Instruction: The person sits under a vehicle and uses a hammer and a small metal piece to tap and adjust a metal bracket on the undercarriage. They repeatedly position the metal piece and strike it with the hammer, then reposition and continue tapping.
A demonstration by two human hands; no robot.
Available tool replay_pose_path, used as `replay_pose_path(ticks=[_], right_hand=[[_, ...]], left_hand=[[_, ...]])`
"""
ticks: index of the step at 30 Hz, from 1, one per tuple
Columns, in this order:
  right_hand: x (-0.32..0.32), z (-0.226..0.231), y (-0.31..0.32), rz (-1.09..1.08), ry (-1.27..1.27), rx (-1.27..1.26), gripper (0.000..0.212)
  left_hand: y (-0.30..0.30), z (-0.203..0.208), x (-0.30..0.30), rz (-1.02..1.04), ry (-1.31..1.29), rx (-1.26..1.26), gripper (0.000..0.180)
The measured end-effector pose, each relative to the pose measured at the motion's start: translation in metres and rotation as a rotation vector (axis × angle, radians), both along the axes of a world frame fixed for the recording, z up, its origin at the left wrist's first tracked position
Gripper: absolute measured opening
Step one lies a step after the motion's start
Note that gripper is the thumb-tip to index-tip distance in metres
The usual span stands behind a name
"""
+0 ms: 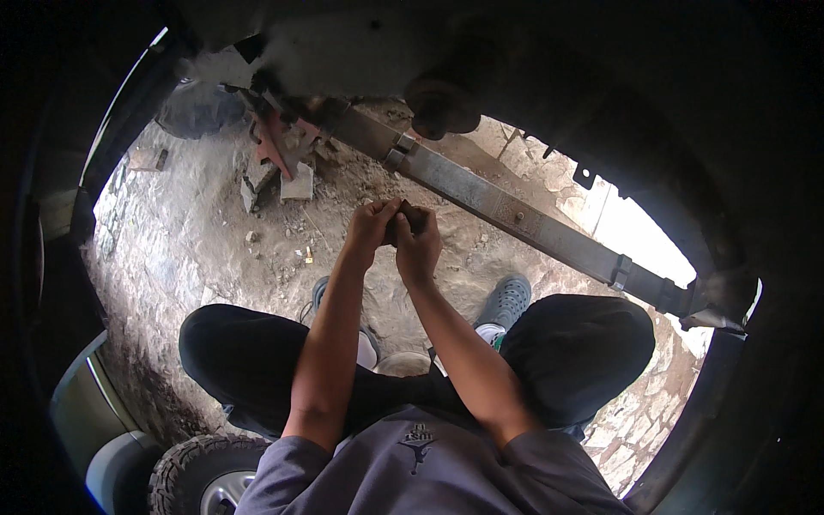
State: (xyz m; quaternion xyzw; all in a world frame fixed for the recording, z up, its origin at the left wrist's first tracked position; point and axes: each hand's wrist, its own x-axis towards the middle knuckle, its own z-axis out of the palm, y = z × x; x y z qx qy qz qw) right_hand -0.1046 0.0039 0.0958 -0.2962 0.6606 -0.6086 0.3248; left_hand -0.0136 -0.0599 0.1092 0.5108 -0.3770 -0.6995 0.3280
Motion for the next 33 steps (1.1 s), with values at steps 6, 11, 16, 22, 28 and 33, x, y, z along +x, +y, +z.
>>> replay_pose_path(ticks=[6,11,16,22,28,33], right_hand=[[-0.004,0.045,-0.033,0.028,0.235,0.060,0.022],[0.005,0.050,-0.057,-0.006,0.527,-0.120,0.021],[0.001,0.050,-0.066,-0.097,0.829,-0.095,0.018],[-0.017,0.041,-0.072,-0.068,0.941,-0.097,0.031],[-0.022,0.040,-0.077,-0.039,1.025,-0.111,0.041],[-0.016,0.061,-0.084,0.029,0.922,0.072,0.047]], left_hand=[[-0.007,0.006,-0.008,0.206,0.143,-0.035,0.031],[-0.020,-0.002,-0.018,0.382,0.342,-0.063,0.034],[-0.017,0.015,-0.032,0.453,0.278,0.034,0.039],[-0.017,-0.001,-0.041,0.362,0.598,0.048,0.047],[-0.020,-0.023,-0.055,0.283,1.117,0.205,0.062],[-0.025,-0.008,-0.048,0.264,1.216,0.168,0.066]])
